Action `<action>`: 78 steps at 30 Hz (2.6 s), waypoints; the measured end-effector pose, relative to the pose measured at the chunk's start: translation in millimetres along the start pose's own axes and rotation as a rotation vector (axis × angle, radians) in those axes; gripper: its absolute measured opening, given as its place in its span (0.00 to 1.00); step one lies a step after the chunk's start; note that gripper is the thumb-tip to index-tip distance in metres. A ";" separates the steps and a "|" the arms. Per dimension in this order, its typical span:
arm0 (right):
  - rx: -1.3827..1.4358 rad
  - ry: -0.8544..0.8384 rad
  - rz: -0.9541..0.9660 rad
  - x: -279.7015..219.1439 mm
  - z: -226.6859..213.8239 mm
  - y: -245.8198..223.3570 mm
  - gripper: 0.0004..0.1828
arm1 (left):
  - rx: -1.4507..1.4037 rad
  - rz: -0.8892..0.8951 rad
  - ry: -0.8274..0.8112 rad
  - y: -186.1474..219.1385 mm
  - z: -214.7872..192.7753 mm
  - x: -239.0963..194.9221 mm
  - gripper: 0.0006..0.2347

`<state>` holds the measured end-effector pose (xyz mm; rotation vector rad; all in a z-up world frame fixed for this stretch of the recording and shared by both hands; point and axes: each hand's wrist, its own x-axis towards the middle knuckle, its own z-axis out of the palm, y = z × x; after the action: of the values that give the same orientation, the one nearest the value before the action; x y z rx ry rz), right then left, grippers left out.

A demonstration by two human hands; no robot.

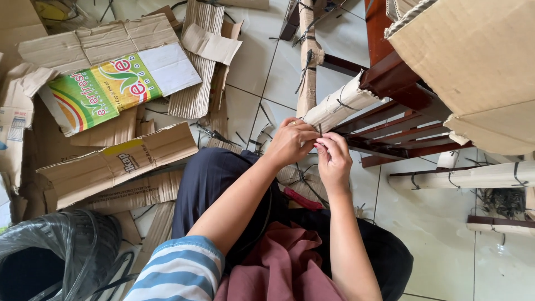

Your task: The person sits on the floor and ties wire around a rolled cardboard tube attached to a wooden frame. They wrap the wire multiple times, twist it to secure the roll, and trim the excess wire with a red cutter.

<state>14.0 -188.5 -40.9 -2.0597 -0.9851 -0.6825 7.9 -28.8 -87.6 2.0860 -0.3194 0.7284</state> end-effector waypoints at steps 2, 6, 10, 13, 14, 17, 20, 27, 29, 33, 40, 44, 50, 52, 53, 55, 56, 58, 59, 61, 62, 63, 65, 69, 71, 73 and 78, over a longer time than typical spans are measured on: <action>0.010 0.011 0.019 6.6 -1.9 -4.3 0.04 | -0.042 -0.059 -0.045 3.4 -5.9 2.5 0.01; -0.006 0.034 0.039 5.7 -2.9 -0.7 0.03 | -0.195 -0.213 -0.116 24.0 -28.7 10.5 0.03; -0.050 0.086 0.027 3.5 0.9 -1.2 0.04 | -0.237 -0.272 -0.145 22.8 -30.3 11.3 0.05; -0.043 0.112 0.027 6.4 7.9 -2.9 0.05 | -0.267 -0.350 -0.142 16.8 -24.0 9.9 0.06; -0.057 0.114 0.031 6.5 10.5 -2.9 0.06 | -0.281 -0.428 -0.179 15.8 -23.1 8.1 0.06; -0.095 0.104 0.030 2.7 16.5 3.4 0.07 | -0.291 -0.506 -0.231 16.0 -27.9 8.0 0.07; -0.198 0.057 0.005 -8.3 26.3 16.7 0.07 | -0.179 -0.484 -0.264 11.1 -31.7 6.4 0.06; -0.588 -0.096 -0.053 -4.2 26.2 11.5 0.09 | 0.007 -0.450 -0.235 11.8 -26.7 10.4 0.16; -0.528 -0.138 0.003 3.4 22.9 1.2 0.07 | -0.050 -0.469 -0.203 11.7 -27.8 10.9 0.16; -0.178 -0.239 0.219 10.8 19.4 -12.8 0.03 | -0.269 -0.625 -0.116 25.0 -53.0 16.2 0.21; -0.036 -0.264 0.296 -5.7 18.7 -1.6 0.05 | -0.561 -0.912 -0.328 11.8 -43.4 8.7 0.13; 0.000 -0.218 0.308 -3.2 16.1 -10.9 0.04 | -0.651 -0.916 -0.241 18.5 -58.0 7.5 0.10; -0.065 -0.096 0.264 -6.5 12.8 -15.5 0.03 | -0.707 -0.960 -0.046 5.3 -40.5 -12.4 0.10; -0.068 -0.096 0.255 -7.8 11.9 -17.3 0.05 | -0.714 -0.966 -0.006 -0.7 -30.7 -15.2 0.10; -0.037 -0.112 0.236 -7.0 11.8 -19.6 0.06 | -0.696 -0.970 0.021 -3.4 -25.3 -15.3 0.11; -0.006 -0.128 0.215 3.3 10.0 -31.8 0.08 | -0.677 -0.972 0.048 -7.4 -15.1 -14.6 0.11; 0.080 -0.158 0.216 12.0 8.3 -42.1 0.09 | -0.669 -0.973 0.072 -8.7 -10.1 -14.2 0.12; 0.167 -0.184 0.216 20.7 7.0 -53.1 0.11 | -0.660 -0.973 0.094 -15.4 2.4 -14.2 0.13; 0.310 -0.227 0.346 20.6 7.8 -54.0 0.10 | -0.629 -0.979 0.106 -21.1 9.6 -14.7 0.14; 0.457 -0.273 0.470 19.1 11.8 -45.4 0.10 | -0.597 -0.983 0.126 -25.7 14.2 -10.6 0.14; 0.364 -0.291 0.357 15.8 13.4 -36.5 0.11 | -0.574 -0.993 0.178 -22.8 13.1 -7.6 0.13; 0.271 -0.307 0.245 12.3 15.2 -27.1 0.12 | -0.552 -1.002 0.229 -20.4 12.3 -4.7 0.12; 0.190 -0.356 0.191 14.4 14.1 -24.6 0.11 | -0.532 -0.988 0.264 -24.4 11.2 1.8 0.12; -0.160 -0.507 0.072 15.6 -7.6 -20.3 0.04 | -0.470 -0.942 0.292 -24.7 9.1 15.2 0.12; -0.188 -0.519 0.091 14.8 -19.5 -16.4 0.06 | -0.472 -0.949 0.289 -23.1 10.2 14.7 0.11; -0.218 -0.526 0.104 14.2 -23.2 -8.9 0.08 | -0.474 -0.949 0.291 -23.7 11.5 16.2 0.11; -0.312 -0.499 0.170 4.6 -5.3 10.4 0.09 | -0.588 -0.965 0.285 -30.2 6.5 8.1 0.11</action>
<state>24.2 -195.3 -38.7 -2.6311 -0.9987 -0.2423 31.1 -16.2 -105.5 1.3069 0.5522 0.2663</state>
